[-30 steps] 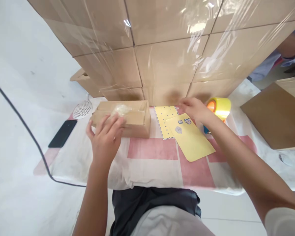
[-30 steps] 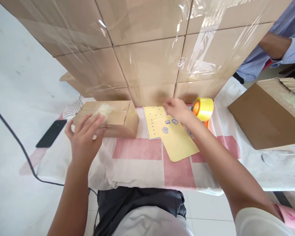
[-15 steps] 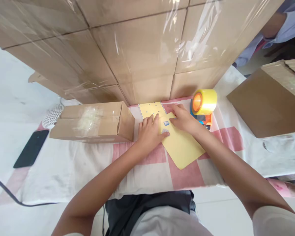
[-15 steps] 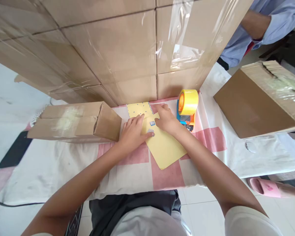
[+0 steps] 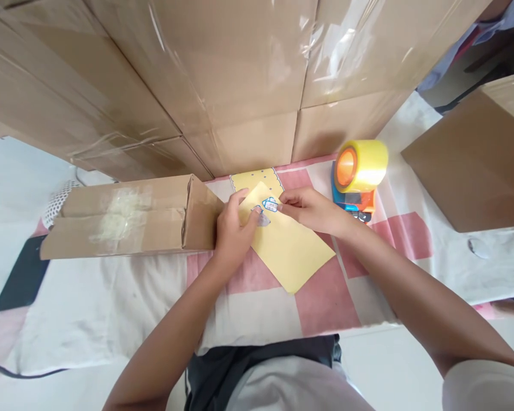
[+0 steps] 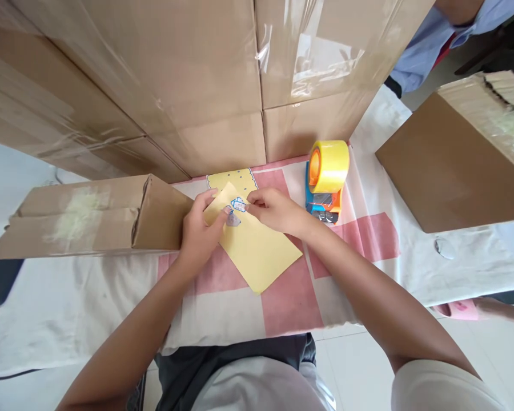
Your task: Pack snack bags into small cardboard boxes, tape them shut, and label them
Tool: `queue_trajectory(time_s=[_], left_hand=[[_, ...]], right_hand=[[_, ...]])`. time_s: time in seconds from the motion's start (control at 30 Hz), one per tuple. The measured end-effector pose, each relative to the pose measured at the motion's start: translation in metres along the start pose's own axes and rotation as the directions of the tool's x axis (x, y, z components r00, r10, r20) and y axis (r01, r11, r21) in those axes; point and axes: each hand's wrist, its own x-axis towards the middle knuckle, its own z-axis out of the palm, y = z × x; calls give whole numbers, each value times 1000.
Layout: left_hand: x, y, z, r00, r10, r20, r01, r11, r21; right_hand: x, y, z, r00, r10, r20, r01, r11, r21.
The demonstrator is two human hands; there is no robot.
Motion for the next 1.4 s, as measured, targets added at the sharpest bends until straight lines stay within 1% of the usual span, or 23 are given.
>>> queue_trajectory(time_s=[0.03,0.07,0.13,0.17,0.23,0.3,0.4,0.5,0.53,0.57,0.6,0.63,0.67,0.7,0.77,0.83,0.87,0.93,1.07,1.13,1.2,1.33,1.4], left_hand=[[-1,2,-1,992,102,-68,-98,993,65],[-2,4,-1,968,218,-125,-201,969,142],[-6,10,-2,894,410,-178,-356,894,271],[-7,13,-3,867,465,-180,-399,864,308],[-10,18,-4,844,509,-170,-434,833,342],[-10,20,-4,842,514,-165,-443,832,335],[-10,18,-3,830,540,-143,-472,815,336],[-10,17,-4,791,599,-128,-521,767,374],[-10,17,-4,786,605,-129,-530,766,364],[-11,19,-5,794,594,-129,-529,780,334],[-12,21,-6,816,565,-122,-516,807,289],[-13,24,-8,850,516,-104,-483,843,235],[-13,26,-9,892,446,-80,-428,887,174],[-14,29,-11,932,358,-57,-352,931,102],[-14,33,-13,983,182,-1,-182,981,-69],[-14,35,-14,996,71,60,-56,975,-216],[-14,35,-15,995,49,84,-25,965,-261],[-13,34,-15,993,47,104,-15,955,-296],[-14,33,-16,995,64,72,-35,938,-346],[-14,34,-17,996,57,74,-24,922,-386],[-14,34,-18,994,72,83,-32,910,-414],[-14,35,-19,993,120,6,-109,923,-369],[-15,34,-17,993,108,-38,-115,934,-338]], right_hand=[[1,0,2,1000,-16,24,14,997,72],[1,0,3,999,-28,46,21,989,144],[0,-3,6,995,-60,75,37,960,279],[-1,-4,8,994,-85,75,56,944,324],[-3,-8,10,990,-132,58,102,927,361],[-4,-10,12,989,-146,35,124,925,358],[-4,-9,15,995,-100,14,89,932,352],[-2,-5,19,998,-57,9,51,947,316],[-2,-3,19,998,-64,-25,68,954,291],[-1,-1,19,992,-90,-93,111,962,249],[-1,0,18,971,-146,-189,180,967,180],[-1,0,17,930,-232,-284,265,961,84],[-1,1,15,877,-336,-343,349,937,-23],[-2,1,12,830,-438,-346,426,897,-115],[-4,-1,8,777,-583,-238,552,813,-186],[-7,-3,6,752,-643,-146,623,766,-162],[-7,-4,6,748,-650,-135,634,759,-147],[-9,-6,7,768,-624,-143,615,781,-105],[-13,-12,8,892,-444,-82,450,890,78],[-14,-15,8,927,-373,-38,375,918,130],[-14,-16,8,938,-347,-21,347,929,131],[-12,-12,12,920,-390,-28,391,920,21],[-11,-10,15,890,-438,-127,430,899,-85]])
